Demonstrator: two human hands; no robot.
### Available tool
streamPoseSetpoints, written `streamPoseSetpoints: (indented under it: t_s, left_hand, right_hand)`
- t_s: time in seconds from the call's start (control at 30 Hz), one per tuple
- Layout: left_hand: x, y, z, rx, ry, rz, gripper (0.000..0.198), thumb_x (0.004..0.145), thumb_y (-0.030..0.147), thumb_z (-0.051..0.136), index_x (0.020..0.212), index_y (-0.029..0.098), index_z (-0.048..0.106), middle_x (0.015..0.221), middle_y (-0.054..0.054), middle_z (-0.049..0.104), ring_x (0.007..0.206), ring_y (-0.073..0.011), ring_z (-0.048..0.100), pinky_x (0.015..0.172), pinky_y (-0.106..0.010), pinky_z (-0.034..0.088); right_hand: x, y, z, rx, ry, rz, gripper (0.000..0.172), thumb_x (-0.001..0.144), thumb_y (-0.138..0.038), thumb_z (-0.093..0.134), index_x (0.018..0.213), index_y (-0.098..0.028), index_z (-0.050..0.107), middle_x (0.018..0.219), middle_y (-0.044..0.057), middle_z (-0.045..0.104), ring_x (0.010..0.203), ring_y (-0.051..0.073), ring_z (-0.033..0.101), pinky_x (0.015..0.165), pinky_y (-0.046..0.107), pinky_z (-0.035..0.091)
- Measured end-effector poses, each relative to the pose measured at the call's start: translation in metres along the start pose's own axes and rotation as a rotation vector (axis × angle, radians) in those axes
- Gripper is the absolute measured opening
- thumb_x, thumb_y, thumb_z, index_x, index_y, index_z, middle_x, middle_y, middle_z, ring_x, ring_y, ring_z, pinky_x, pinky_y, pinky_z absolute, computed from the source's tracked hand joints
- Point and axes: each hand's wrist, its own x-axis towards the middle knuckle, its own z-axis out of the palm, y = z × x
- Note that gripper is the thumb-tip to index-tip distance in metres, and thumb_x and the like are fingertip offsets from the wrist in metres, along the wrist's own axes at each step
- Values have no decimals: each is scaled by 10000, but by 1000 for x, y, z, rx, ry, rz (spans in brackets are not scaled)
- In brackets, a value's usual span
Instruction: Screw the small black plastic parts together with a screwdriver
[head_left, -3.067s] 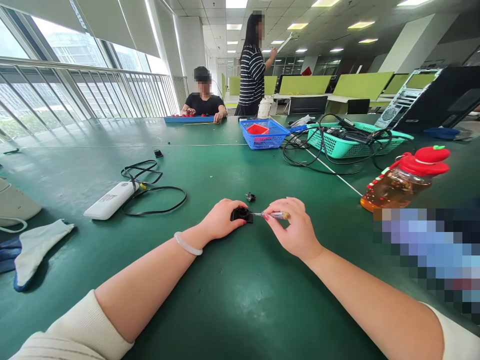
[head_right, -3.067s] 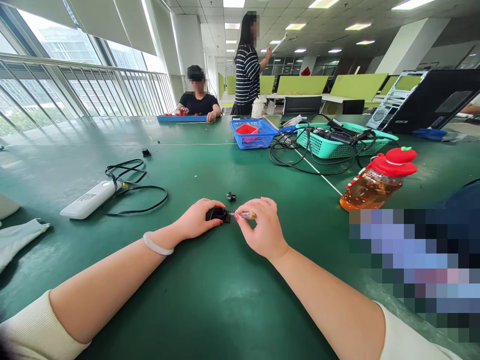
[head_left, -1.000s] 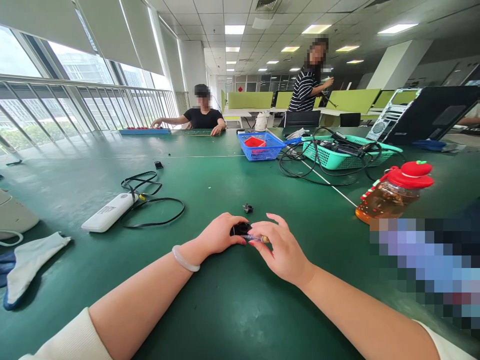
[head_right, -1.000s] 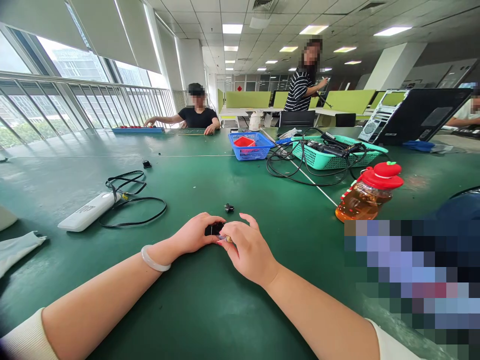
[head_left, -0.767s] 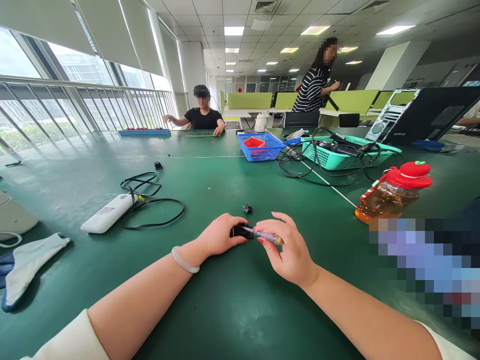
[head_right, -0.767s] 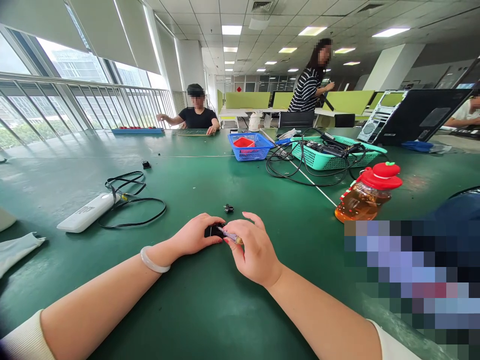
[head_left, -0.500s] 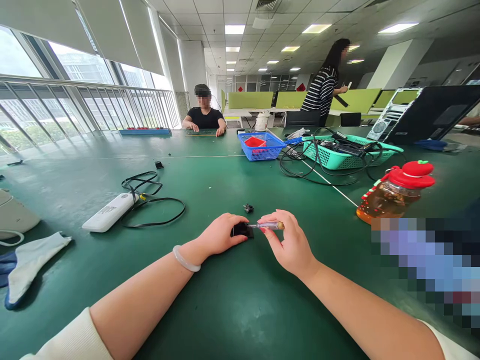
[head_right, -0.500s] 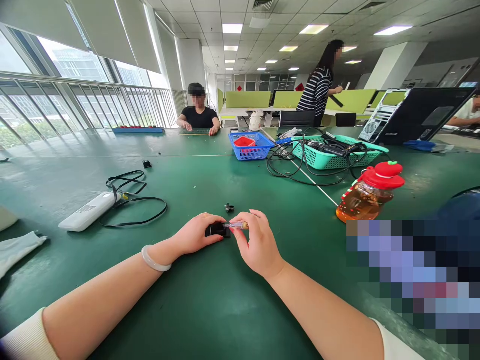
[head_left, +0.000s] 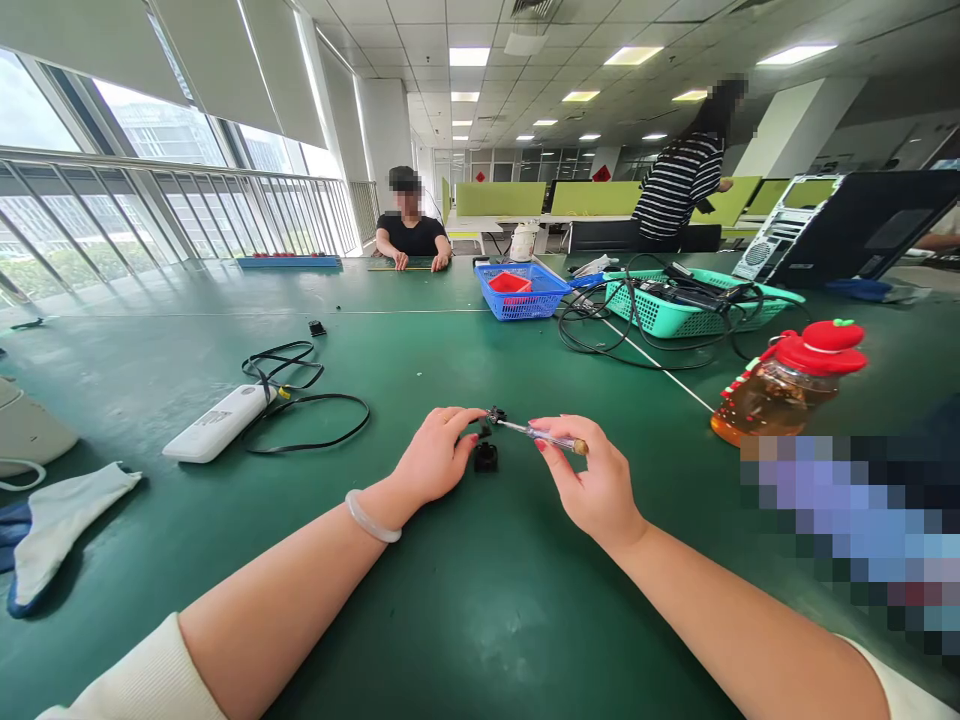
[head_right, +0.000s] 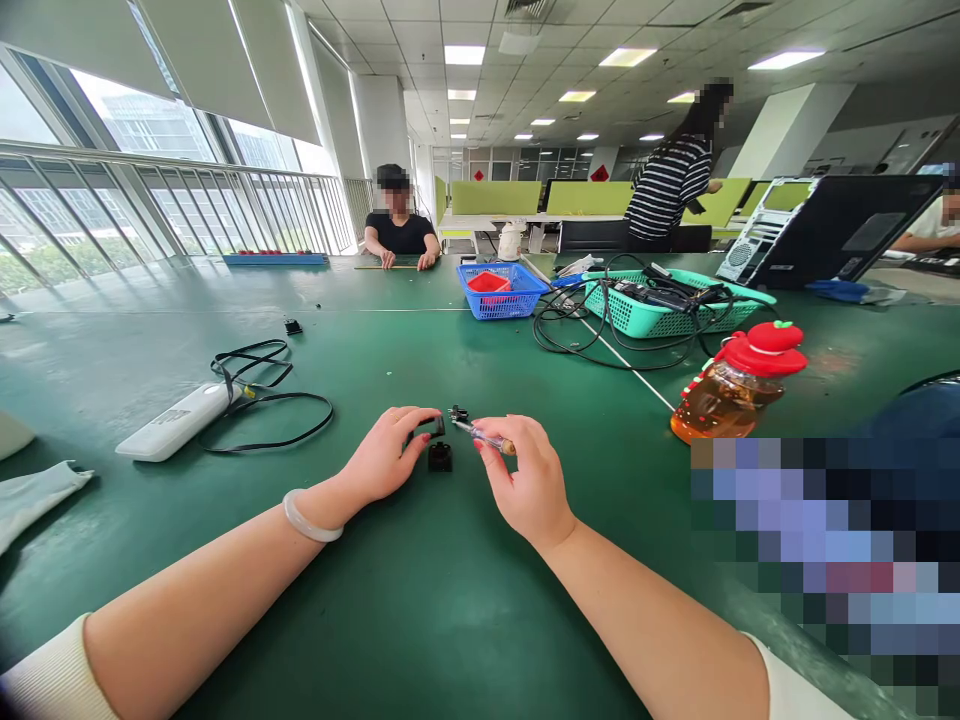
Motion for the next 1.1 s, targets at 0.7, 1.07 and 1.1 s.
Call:
streamPoseSetpoints:
  t_s: [0.7, 1.07, 1.1]
  left_hand:
    - [-4, 5, 4, 36, -248, 134, 292, 928, 373, 505, 1189, 273, 587, 1263, -57, 631, 1268, -255, 487, 1116, -471, 342]
    - [0, -5, 3, 137, -89, -231, 433, 862, 415, 554, 1269, 267, 543, 1292, -81, 625, 1270, -313, 478, 1088, -548, 331]
    - [0, -5, 3, 126, -99, -203, 479, 858, 436, 561, 1311, 285, 518, 1324, -75, 605, 1289, -311, 460, 1094, -549, 328]
  right_hand:
    - [-2, 34, 17, 37, -140, 248, 116, 857, -240, 541, 775, -243, 623, 1038, 59, 743, 952, 229, 711, 839, 408, 580]
    - [-2, 25, 15, 248, -198, 435, 98, 843, -304, 606, 791, -227, 573, 981, 53, 747, 883, 214, 720, 808, 388, 576]
    - [-2, 25, 15, 276, -163, 441, 109, 845, -320, 616, 807, -227, 571, 968, 55, 744, 890, 214, 720, 817, 384, 575]
